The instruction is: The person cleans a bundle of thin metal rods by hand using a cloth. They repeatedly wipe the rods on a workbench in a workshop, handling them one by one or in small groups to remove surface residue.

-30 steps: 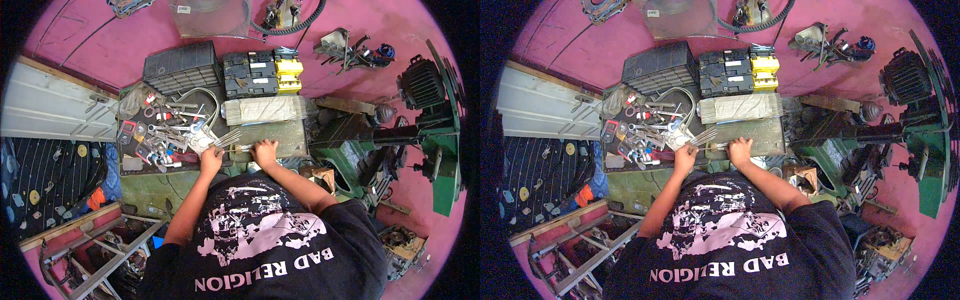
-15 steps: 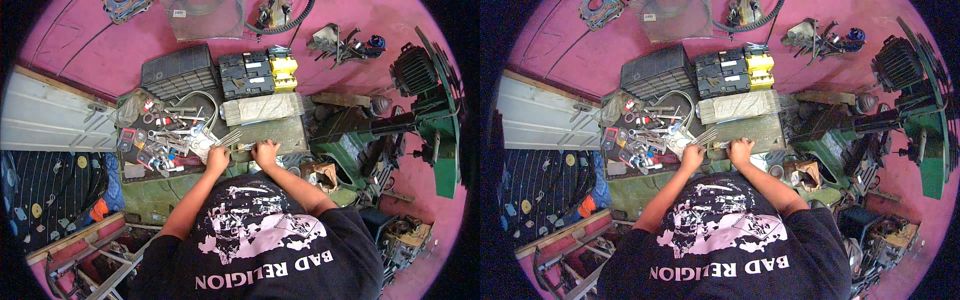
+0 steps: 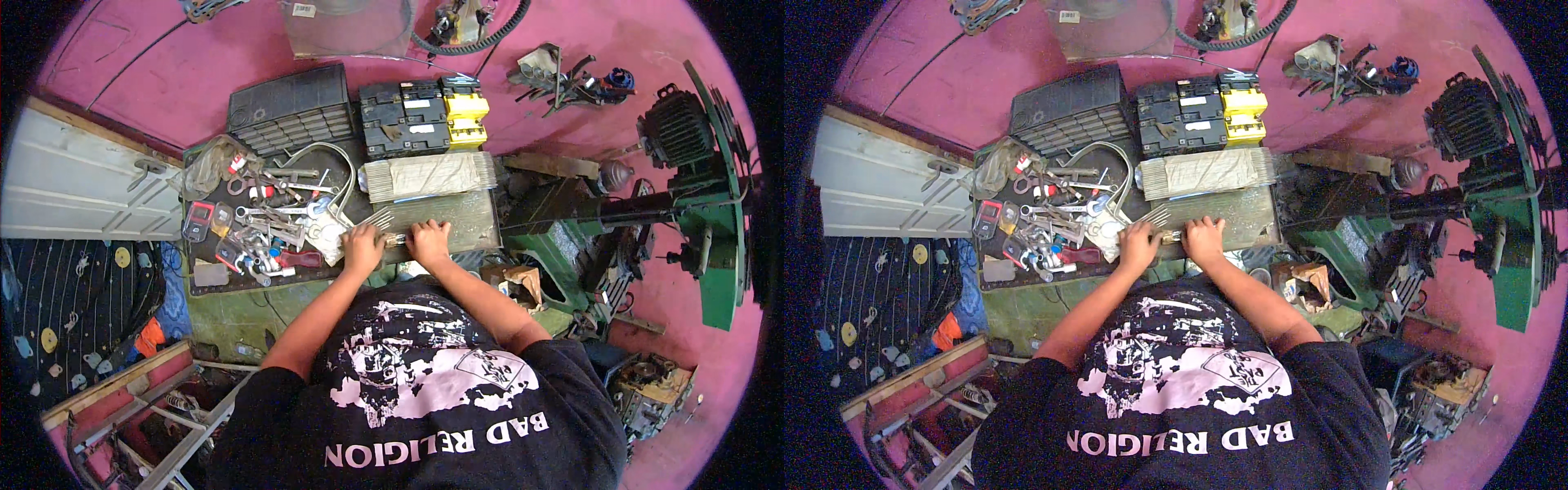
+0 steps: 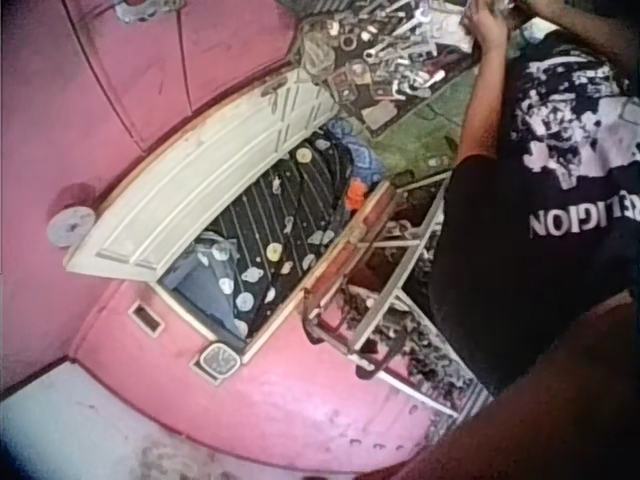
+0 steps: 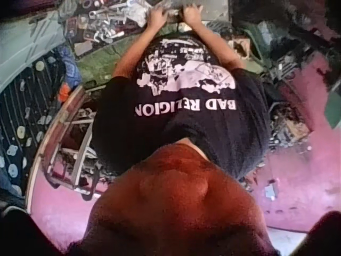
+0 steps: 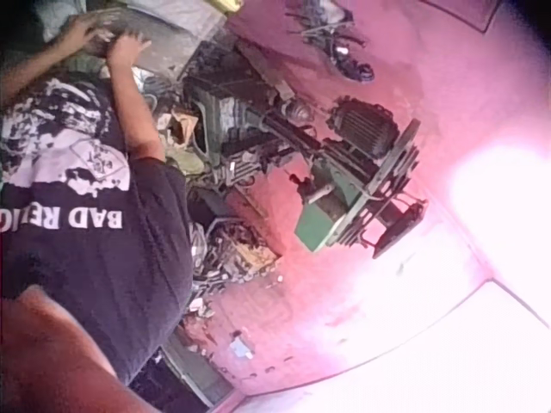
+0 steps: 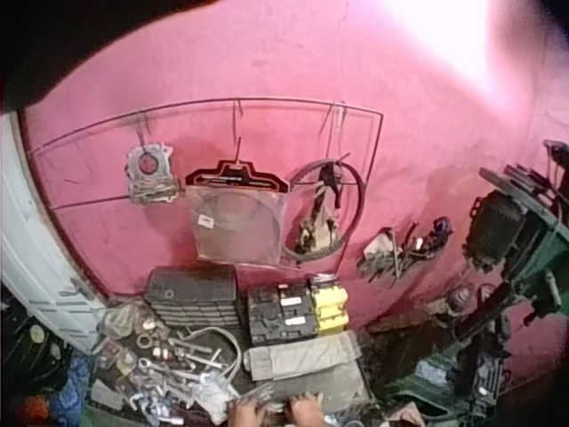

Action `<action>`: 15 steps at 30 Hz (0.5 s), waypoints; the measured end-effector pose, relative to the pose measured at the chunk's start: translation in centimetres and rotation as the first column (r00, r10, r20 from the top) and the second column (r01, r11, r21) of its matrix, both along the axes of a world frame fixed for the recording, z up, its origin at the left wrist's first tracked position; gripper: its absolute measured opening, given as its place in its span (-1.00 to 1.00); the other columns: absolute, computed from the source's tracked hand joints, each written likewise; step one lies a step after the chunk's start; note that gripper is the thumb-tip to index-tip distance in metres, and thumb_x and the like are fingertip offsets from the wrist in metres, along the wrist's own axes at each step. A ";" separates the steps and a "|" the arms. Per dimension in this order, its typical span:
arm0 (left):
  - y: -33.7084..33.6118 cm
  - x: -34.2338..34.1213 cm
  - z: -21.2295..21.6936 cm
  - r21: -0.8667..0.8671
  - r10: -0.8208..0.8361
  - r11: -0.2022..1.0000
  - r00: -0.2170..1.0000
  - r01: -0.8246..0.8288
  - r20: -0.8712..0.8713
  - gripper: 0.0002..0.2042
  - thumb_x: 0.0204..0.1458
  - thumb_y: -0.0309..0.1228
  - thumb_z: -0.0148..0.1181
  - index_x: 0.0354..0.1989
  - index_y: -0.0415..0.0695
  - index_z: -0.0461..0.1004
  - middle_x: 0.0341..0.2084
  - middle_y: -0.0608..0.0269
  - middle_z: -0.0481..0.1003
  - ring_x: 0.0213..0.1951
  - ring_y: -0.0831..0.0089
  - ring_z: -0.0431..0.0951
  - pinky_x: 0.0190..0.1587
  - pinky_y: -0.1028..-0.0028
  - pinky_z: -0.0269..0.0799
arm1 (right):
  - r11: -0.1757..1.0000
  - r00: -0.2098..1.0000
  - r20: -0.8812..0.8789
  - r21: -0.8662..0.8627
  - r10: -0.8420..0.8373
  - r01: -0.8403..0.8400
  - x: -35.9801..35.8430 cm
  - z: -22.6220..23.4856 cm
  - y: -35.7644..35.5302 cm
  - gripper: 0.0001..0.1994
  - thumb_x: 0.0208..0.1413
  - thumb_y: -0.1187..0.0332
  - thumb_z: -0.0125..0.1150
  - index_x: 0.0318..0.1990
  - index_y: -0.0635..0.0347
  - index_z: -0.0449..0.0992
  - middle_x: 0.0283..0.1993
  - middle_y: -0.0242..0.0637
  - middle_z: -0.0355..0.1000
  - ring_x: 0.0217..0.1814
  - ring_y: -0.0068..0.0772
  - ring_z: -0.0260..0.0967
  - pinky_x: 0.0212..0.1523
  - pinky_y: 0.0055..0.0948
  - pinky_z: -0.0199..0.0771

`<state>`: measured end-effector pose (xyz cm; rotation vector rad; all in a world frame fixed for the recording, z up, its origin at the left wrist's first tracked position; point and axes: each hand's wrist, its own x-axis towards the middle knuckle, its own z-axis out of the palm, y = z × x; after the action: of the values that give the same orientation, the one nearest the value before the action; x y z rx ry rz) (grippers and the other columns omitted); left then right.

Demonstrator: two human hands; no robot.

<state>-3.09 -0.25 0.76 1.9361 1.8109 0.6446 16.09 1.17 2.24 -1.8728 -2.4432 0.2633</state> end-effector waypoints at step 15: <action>-1.8 -5.7 -2.3 0.105 -0.003 0.994 0.957 0.036 -0.292 -0.84 -0.07 -0.25 0.35 -0.33 0.02 0.66 -0.30 0.34 0.58 -0.14 0.31 0.49 -0.04 0.23 0.23 | 0.754 0.732 0.260 0.022 0.629 -0.656 -3.7 0.0 6.4 -0.82 0.08 0.32 0.08 -0.33 0.05 0.63 -0.24 -0.40 0.50 0.05 -0.34 0.33 0.26 0.06 0.09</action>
<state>-8.79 -2.02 -1.54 2.2174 1.9607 0.4801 12.36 7.62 2.24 -0.9779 -3.1217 -0.0936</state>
